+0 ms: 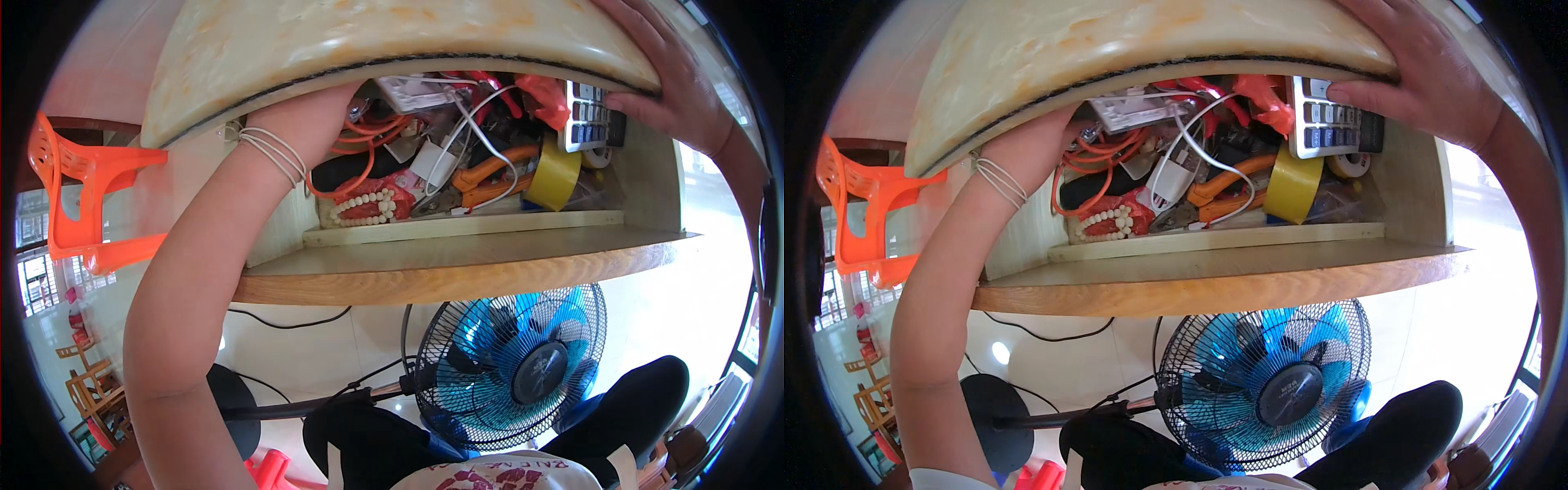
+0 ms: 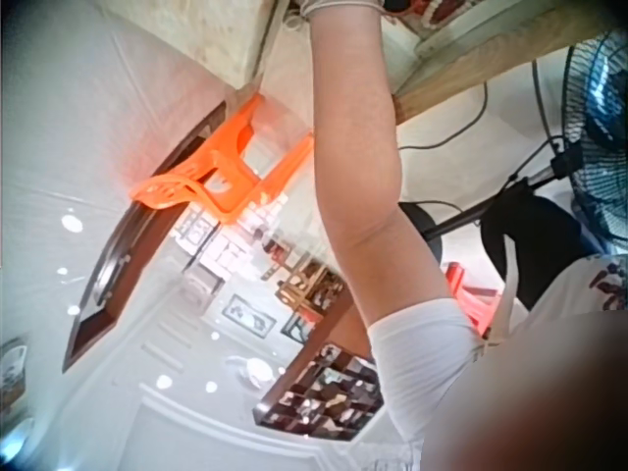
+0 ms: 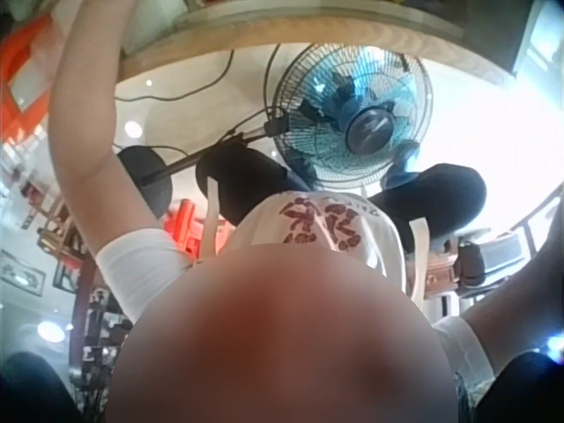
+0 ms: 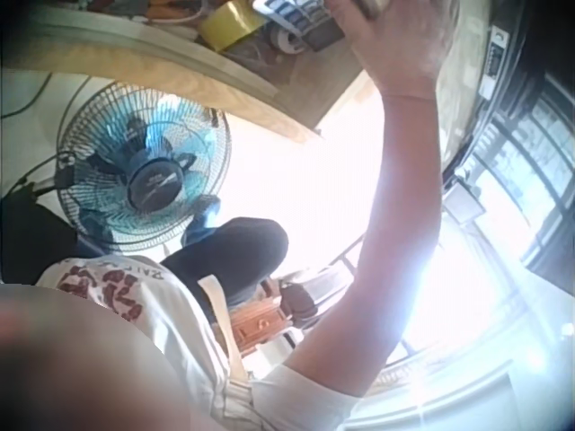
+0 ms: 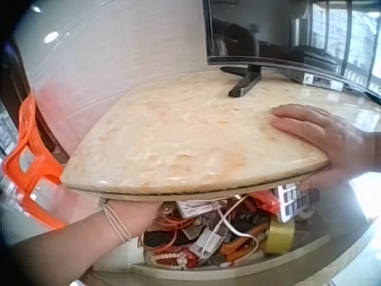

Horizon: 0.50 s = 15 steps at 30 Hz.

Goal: Using a screwdriver to repair the cage of a floor fan.

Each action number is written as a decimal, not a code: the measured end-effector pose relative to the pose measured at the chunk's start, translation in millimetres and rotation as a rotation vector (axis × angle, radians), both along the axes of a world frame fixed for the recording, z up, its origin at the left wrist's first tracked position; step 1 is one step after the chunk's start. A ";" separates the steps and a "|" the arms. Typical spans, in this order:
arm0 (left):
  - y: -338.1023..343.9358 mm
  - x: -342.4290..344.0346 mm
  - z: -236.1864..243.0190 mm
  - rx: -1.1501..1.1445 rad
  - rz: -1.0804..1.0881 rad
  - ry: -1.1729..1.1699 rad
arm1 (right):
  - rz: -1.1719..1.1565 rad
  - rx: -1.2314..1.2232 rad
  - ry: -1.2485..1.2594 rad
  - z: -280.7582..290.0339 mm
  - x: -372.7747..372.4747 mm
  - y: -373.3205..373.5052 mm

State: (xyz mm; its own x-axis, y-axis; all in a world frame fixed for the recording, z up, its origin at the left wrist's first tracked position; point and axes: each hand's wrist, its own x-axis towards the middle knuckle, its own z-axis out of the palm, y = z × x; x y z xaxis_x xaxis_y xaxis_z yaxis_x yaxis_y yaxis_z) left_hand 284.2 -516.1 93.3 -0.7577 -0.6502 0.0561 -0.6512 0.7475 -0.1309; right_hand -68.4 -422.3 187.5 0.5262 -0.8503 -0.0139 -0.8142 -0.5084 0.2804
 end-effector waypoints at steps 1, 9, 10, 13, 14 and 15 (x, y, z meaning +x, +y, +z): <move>-1.6 -6.5 0.4 -0.006 0.055 0.004 | 0.046 -0.021 -0.015 -1.1 -3.0 -0.2; -7.6 -8.9 -8.5 0.227 0.146 0.137 | 0.000 -0.010 -0.012 -0.1 2.3 6.9; -7.8 -8.4 -12.9 0.115 0.115 0.158 | 0.045 -0.046 0.000 -0.2 2.2 7.6; -7.8 -5.8 -10.7 -0.098 -0.004 0.021 | 0.011 -0.019 -0.031 -1.2 -2.7 1.8; -4.8 -6.2 -8.7 -0.200 -0.087 -0.141 | 0.005 -0.018 -0.027 -0.8 2.2 5.3; 2.4 -8.1 -7.8 -0.200 -0.094 -0.136 | -0.030 -0.029 -0.051 0.0 11.0 10.6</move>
